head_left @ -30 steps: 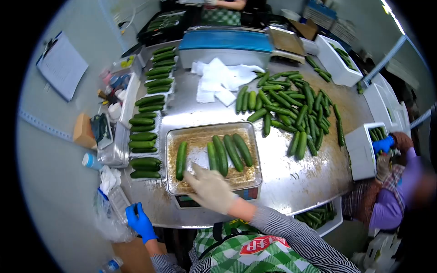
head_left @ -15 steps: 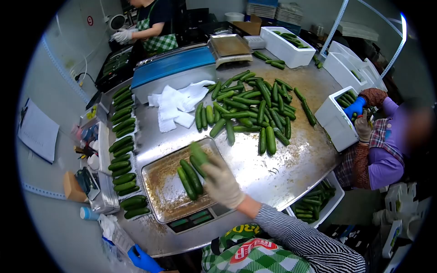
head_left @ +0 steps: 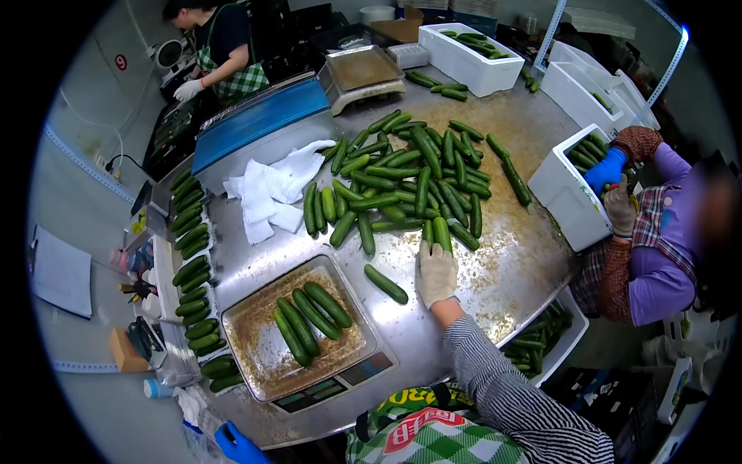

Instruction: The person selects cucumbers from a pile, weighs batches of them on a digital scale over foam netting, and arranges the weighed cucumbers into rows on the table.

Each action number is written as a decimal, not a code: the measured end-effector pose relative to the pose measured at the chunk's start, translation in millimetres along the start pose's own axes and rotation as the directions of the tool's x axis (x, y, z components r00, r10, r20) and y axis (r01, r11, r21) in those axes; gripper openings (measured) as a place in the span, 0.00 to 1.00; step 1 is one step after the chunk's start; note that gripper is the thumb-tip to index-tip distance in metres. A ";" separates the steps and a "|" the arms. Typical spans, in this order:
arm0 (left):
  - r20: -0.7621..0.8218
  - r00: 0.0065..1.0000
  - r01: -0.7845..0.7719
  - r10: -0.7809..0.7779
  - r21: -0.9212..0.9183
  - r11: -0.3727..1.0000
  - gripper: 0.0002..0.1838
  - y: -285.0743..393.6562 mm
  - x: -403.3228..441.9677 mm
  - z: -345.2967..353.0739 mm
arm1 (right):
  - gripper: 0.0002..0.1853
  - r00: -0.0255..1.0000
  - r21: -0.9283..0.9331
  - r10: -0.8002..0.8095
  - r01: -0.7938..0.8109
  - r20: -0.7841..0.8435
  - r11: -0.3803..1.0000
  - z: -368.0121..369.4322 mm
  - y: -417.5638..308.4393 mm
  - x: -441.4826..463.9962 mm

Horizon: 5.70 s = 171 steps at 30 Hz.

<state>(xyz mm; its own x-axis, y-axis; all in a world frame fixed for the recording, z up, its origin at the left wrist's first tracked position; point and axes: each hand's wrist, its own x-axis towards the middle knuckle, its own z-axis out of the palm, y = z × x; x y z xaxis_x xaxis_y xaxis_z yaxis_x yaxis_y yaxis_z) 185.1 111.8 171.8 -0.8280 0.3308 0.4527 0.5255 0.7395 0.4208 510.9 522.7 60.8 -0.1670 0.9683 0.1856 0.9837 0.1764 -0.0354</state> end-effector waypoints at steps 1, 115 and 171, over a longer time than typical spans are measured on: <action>0.006 1.000 0.027 -0.027 -0.013 1.000 0.15 6.4 -1.9 -3.8 | 0.21 0.998 0.000 0.007 -0.007 0.055 1.000 2.7 -1.7 8.4; 0.065 0.997 0.030 -0.029 -0.020 0.999 0.04 -8.2 18.5 48.1 | 0.22 0.740 0.581 -0.672 0.558 -0.025 0.592 -92.9 -135.2 26.9; 0.660 0.304 0.678 0.687 -0.657 0.330 0.13 207.3 -124.3 38.3 | 0.29 0.649 0.865 -0.595 -0.215 0.474 0.454 -184.7 17.3 -153.1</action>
<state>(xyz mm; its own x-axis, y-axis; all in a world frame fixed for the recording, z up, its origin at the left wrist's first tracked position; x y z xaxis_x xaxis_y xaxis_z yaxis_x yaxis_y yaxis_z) 389.5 246.4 172.7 -0.0202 0.9956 -0.0920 -0.2596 0.0837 0.9621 565.9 344.9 213.1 -0.7253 0.6075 -0.3238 0.4247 0.0247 -0.9050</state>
